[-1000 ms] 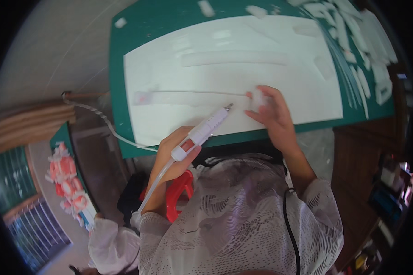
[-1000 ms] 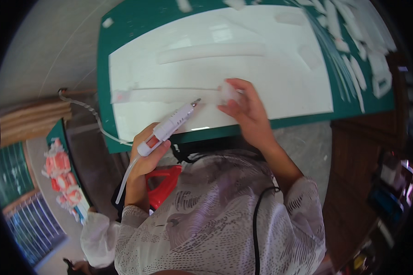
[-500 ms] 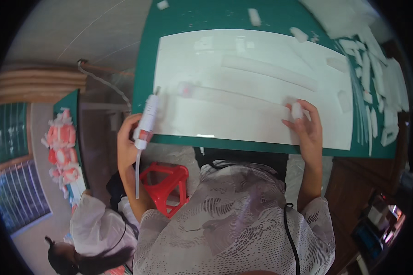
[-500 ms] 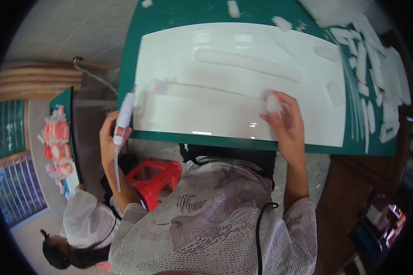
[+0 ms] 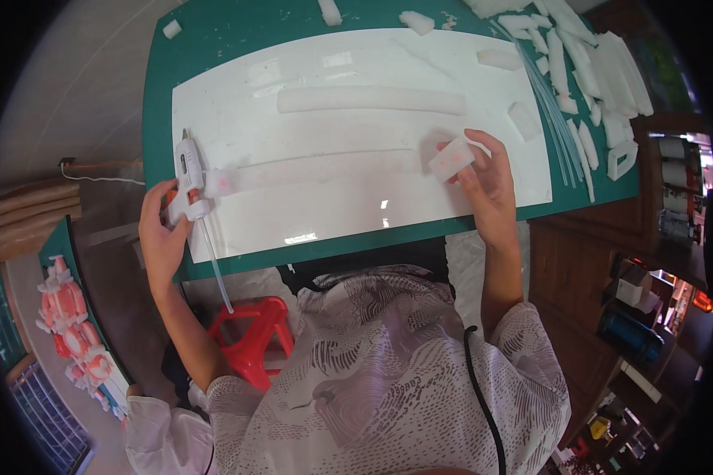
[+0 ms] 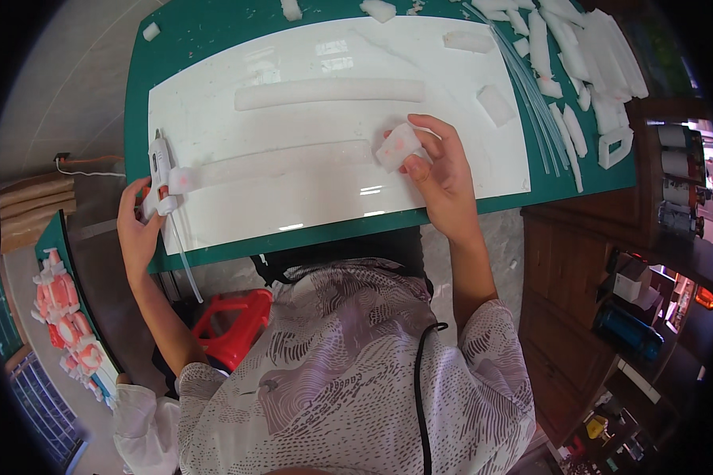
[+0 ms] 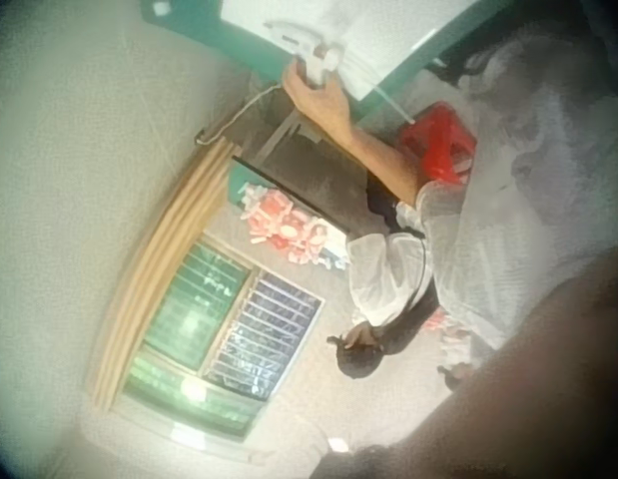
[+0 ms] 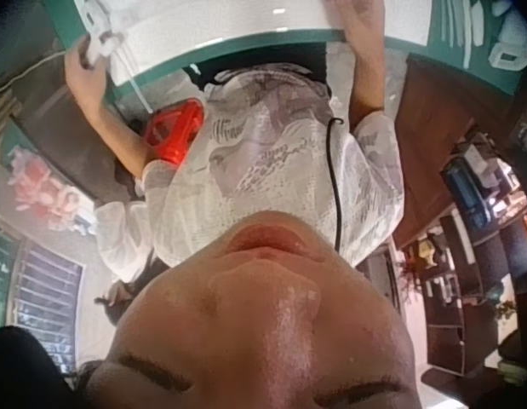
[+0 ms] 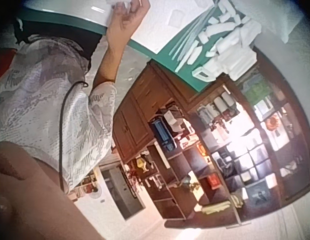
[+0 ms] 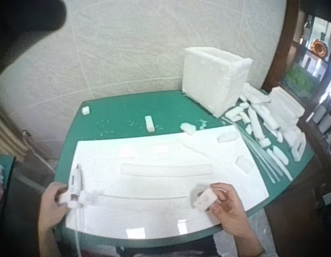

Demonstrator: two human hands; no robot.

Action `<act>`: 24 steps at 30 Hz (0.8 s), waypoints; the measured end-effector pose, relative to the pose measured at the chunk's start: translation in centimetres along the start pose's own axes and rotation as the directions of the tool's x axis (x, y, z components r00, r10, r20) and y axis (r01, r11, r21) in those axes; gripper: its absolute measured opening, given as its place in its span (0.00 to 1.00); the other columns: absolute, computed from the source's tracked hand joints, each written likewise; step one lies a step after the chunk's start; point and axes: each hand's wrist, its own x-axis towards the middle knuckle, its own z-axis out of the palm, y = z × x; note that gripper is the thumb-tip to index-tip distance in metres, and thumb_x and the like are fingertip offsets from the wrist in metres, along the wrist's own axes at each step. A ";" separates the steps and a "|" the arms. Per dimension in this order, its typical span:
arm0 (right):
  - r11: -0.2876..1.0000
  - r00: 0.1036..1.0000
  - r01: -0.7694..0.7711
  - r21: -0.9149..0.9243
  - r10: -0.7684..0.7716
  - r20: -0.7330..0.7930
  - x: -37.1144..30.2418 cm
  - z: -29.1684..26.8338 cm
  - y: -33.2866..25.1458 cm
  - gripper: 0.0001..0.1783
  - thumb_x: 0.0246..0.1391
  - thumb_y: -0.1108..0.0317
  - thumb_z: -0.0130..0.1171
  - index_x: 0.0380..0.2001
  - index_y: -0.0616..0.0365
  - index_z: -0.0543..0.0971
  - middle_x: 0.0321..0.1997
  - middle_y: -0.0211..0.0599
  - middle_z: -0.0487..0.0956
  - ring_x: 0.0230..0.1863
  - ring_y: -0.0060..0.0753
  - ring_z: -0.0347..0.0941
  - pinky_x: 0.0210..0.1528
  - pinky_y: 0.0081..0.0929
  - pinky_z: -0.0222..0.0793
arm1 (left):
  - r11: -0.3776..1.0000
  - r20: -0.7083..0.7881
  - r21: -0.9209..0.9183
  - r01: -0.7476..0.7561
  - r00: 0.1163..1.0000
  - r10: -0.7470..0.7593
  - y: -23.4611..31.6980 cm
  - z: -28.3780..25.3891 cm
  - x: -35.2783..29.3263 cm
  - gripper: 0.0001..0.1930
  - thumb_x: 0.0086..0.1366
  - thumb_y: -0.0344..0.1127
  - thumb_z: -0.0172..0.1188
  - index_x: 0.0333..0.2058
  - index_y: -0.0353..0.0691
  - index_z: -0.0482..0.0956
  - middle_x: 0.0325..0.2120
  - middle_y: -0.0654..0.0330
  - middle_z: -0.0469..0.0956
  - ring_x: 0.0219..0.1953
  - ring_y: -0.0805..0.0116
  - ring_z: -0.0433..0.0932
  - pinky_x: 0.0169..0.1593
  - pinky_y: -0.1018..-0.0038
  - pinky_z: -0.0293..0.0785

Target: Assemble pieces of white foam using a hot glue gun on a work surface.

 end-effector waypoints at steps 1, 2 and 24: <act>1.000 1.000 0.018 -0.023 -0.017 0.009 0.2 0.1 0.1 0.25 0.62 0.67 0.56 0.59 0.60 0.64 0.54 0.52 0.76 0.50 0.31 0.72 0.48 0.26 0.66 | 1.000 0.000 -0.004 0.010 1.000 -0.010 0.0 0.0 0.0 0.25 0.53 0.24 0.64 0.52 0.37 0.73 0.49 0.57 0.75 0.52 0.62 0.74 0.56 0.69 0.69; 1.000 1.000 0.013 -0.027 -0.012 0.016 0.3 0.1 0.1 0.25 0.62 0.67 0.56 0.59 0.60 0.64 0.54 0.52 0.76 0.50 0.31 0.72 0.48 0.26 0.66 | 1.000 0.011 -0.030 0.009 1.000 -0.008 0.1 0.1 0.0 0.25 0.53 0.23 0.63 0.53 0.37 0.73 0.50 0.57 0.75 0.53 0.62 0.73 0.57 0.69 0.69; 0.879 0.974 0.226 -0.420 -0.218 0.068 0.8 1.6 0.6 0.16 0.53 0.79 0.60 0.47 0.62 0.76 0.50 0.44 0.80 0.49 0.34 0.76 0.45 0.25 0.73 | 0.999 0.015 -0.026 -0.030 0.999 0.031 1.5 -0.2 -0.7 0.24 0.59 0.27 0.61 0.55 0.39 0.73 0.55 0.57 0.75 0.54 0.64 0.74 0.53 0.72 0.70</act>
